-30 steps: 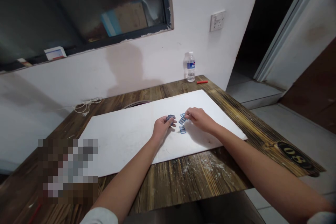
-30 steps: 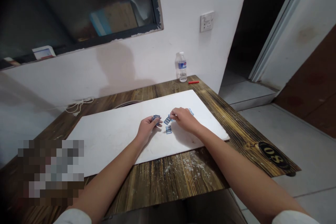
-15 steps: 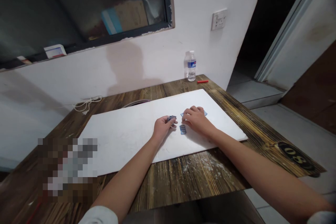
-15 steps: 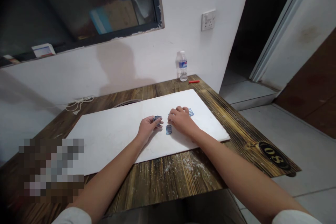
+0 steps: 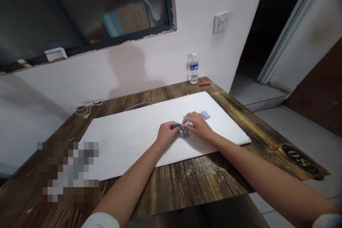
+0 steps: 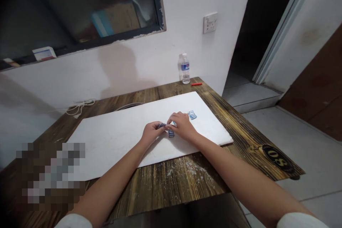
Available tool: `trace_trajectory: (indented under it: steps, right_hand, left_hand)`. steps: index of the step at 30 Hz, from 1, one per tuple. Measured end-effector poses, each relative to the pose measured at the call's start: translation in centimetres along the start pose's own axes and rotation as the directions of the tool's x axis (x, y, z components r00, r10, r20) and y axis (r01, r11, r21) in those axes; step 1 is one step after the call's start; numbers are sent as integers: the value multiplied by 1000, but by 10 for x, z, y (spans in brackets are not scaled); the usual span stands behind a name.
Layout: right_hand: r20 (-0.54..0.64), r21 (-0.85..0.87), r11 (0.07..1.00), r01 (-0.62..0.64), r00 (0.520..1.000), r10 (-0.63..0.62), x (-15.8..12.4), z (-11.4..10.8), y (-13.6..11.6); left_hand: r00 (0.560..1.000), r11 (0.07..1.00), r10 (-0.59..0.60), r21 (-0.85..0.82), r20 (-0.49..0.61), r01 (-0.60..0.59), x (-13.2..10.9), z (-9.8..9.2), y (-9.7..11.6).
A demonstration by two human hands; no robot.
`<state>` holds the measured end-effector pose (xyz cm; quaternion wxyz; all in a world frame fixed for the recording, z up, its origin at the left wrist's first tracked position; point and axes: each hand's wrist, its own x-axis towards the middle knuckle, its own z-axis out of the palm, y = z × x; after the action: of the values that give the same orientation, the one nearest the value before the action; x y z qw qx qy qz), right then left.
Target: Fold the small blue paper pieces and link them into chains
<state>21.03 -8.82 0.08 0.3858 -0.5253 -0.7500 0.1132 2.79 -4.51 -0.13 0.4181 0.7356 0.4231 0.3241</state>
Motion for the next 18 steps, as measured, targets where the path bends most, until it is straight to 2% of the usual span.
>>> trace_trajectory:
  steps: [3,7,11,15,18]
  right_hand:
    - [-23,-7,1000,-18,1000,18,1,-2,1]
    - [-60,-67,997,-41,998,37,2,-6,0]
    - [-124,-61,996,-64,991,56,3,-12,3]
    - [-169,52,998,-29,985,37,6,-17,13]
    - [-157,114,994,3,988,15,9,-20,21]
  left_hand:
    - [998,988,-1,-155,69,12,0,3,-2]
    - [992,920,-12,-388,127,60,0,7,-5]
    - [990,896,-84,-427,112,124,1,7,-4]
    - [989,898,-138,-415,50,147,2,4,-3]
    - [985,901,-172,-406,-8,153,3,3,-3]
